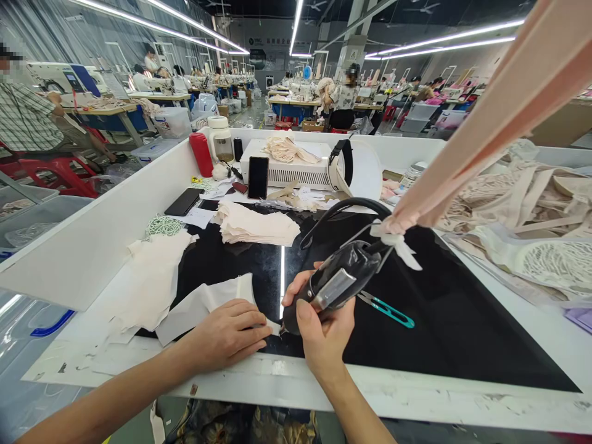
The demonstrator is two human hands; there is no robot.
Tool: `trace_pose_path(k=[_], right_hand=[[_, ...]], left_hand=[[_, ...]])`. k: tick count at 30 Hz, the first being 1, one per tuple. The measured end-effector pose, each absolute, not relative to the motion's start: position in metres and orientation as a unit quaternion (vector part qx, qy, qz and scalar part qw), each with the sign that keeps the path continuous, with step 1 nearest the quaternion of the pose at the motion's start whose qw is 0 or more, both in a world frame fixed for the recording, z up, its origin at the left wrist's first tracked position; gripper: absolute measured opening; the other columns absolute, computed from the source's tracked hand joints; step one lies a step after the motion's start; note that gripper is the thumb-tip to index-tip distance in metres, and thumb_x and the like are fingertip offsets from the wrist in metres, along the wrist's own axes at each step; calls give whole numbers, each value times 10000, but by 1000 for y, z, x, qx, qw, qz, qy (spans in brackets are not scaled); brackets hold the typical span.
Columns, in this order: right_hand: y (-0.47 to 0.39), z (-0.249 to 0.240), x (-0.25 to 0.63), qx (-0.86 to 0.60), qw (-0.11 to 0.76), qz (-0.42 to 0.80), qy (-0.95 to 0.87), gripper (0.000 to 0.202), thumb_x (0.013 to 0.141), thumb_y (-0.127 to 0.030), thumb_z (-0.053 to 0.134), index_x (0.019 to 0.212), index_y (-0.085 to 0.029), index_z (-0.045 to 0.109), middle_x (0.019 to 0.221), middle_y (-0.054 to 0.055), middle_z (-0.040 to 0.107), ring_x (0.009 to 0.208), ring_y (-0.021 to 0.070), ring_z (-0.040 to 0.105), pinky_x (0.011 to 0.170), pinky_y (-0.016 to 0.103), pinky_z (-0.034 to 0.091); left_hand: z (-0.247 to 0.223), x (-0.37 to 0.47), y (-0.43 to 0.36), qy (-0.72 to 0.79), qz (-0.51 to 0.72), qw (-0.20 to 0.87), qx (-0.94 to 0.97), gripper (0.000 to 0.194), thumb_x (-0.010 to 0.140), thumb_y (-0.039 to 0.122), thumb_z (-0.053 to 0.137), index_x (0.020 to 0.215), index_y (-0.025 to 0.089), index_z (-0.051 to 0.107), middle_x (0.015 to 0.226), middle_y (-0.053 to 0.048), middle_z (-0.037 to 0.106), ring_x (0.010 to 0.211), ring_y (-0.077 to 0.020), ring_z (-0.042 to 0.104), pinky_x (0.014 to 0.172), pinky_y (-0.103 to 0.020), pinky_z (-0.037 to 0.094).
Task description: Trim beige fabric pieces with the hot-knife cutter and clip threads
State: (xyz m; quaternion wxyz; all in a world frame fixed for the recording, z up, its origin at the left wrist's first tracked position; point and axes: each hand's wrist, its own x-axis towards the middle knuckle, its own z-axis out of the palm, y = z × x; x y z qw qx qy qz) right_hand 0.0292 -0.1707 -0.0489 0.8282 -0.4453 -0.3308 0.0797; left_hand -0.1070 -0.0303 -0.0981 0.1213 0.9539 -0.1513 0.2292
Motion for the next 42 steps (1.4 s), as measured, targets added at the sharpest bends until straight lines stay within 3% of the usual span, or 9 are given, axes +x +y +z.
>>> trace_pose_path(k=[5, 16, 26, 42], right_hand=[[-171, -49, 28, -459, 819, 78, -336, 315, 929, -311, 716, 1206, -294, 565, 865, -27, 658, 660, 139, 641, 603, 314, 549], [-177, -52, 32, -458, 820, 74, -335, 368, 900, -327, 747, 1216, -285, 562, 862, -24, 654, 658, 151, 634, 631, 345, 560], [-165, -36, 30, -444, 842, 64, -299, 400, 818, -365, 803, 1145, -267, 595, 787, -36, 664, 596, 150, 612, 558, 324, 553], [-140, -41, 23, -458, 831, 62, -310, 375, 832, -344, 774, 1138, -277, 567, 800, -42, 661, 601, 146, 620, 577, 334, 552]], left_hand=[[-96, -107, -30, -153, 211, 129, 957, 175, 1066, 270, 539, 1117, 167, 671, 1027, -50, 707, 955, -201, 641, 909, -360, 506], [-96, -116, -26, -147, 204, 155, 956, 176, 1071, 221, 526, 1145, 158, 672, 1030, -57, 724, 1011, -183, 667, 967, -340, 524], [-94, -117, -26, -154, 217, 142, 953, 192, 1069, 203, 517, 1128, 144, 690, 1034, -76, 717, 1010, -187, 662, 966, -329, 532], [-98, -115, -29, -146, 239, 140, 950, 165, 1052, 184, 541, 1113, 146, 690, 1045, -72, 736, 1019, -186, 682, 966, -319, 535]])
